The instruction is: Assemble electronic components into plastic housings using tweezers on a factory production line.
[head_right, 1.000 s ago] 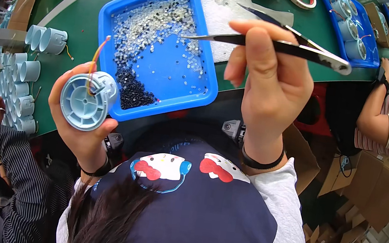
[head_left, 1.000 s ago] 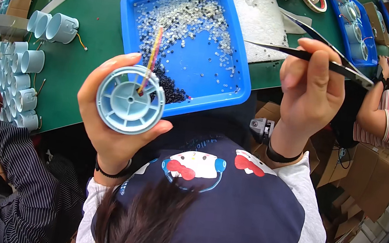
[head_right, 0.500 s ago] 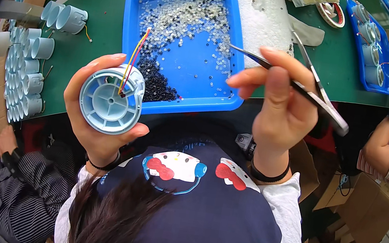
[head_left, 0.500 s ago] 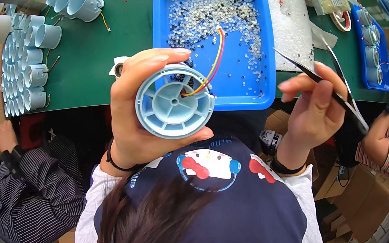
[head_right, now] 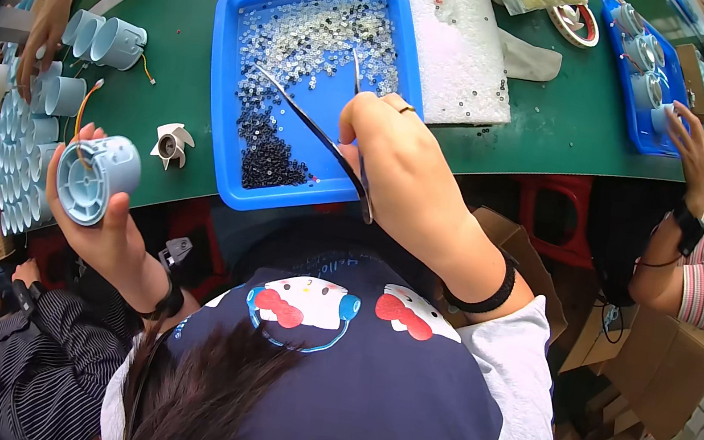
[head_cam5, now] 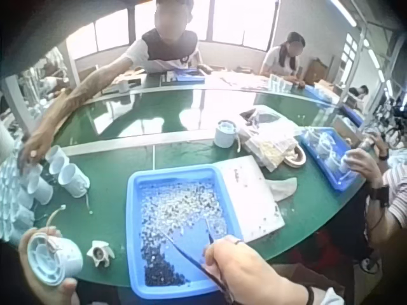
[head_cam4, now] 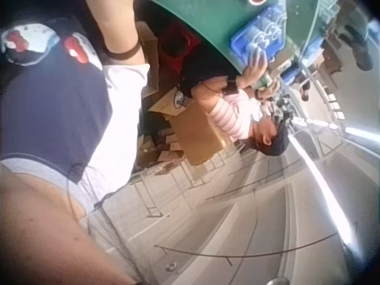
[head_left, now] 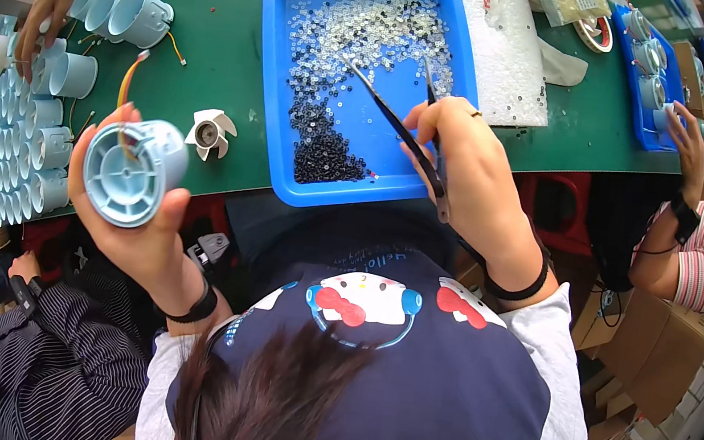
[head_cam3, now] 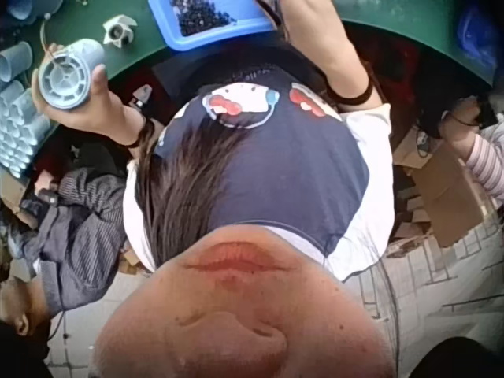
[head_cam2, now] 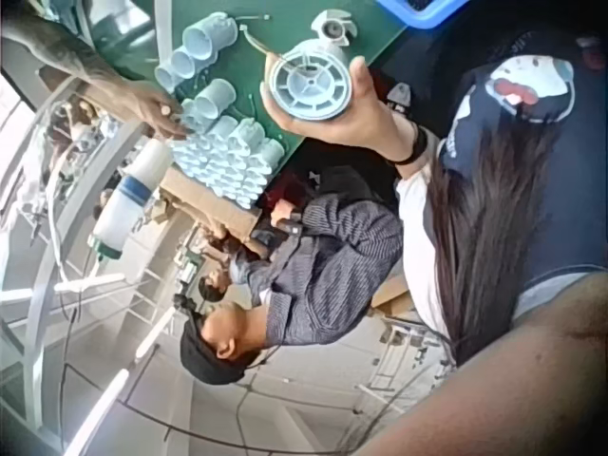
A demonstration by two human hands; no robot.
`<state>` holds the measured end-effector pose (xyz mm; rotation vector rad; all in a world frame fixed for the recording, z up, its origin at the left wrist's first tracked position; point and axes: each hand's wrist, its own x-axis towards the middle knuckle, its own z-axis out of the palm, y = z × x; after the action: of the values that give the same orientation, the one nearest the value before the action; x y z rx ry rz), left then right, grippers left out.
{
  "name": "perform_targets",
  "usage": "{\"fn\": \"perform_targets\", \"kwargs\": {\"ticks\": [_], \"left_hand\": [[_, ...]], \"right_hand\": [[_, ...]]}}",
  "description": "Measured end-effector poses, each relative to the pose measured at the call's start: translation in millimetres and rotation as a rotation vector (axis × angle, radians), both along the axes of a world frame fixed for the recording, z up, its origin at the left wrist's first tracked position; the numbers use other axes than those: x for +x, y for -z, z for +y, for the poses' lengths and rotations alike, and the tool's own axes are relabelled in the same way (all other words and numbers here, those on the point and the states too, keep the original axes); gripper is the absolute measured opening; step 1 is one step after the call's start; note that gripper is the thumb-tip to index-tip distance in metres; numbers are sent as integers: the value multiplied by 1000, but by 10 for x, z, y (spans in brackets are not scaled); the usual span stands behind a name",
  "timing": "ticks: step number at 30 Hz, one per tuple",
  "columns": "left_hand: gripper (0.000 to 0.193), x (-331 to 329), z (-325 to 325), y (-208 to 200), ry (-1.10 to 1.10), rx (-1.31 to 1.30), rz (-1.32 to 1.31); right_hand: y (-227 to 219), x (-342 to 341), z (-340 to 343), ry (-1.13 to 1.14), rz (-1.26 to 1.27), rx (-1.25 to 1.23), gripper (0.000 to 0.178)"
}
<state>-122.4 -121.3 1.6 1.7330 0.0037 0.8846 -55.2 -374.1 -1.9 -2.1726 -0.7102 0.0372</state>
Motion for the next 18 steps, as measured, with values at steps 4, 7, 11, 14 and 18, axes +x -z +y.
{"fn": "perform_targets", "kwargs": {"ticks": [4,7,11,14,18], "left_hand": [[71,-156,242,123,-47,-3,27],[63,-216,334,163,-59,-19,34],[59,-257,436,174,-84,-48,29],[57,-249,415,172,-90,-62,9],[55,-211,346,164,-81,-51,3]], "right_hand": [[-36,41,49,-79,-93,-87,19],[12,57,70,-94,-114,-90,18],[3,64,85,-111,-130,-138,16],[-5,78,46,-107,-149,-151,16],[-14,84,-54,-59,-196,-91,16]]}}
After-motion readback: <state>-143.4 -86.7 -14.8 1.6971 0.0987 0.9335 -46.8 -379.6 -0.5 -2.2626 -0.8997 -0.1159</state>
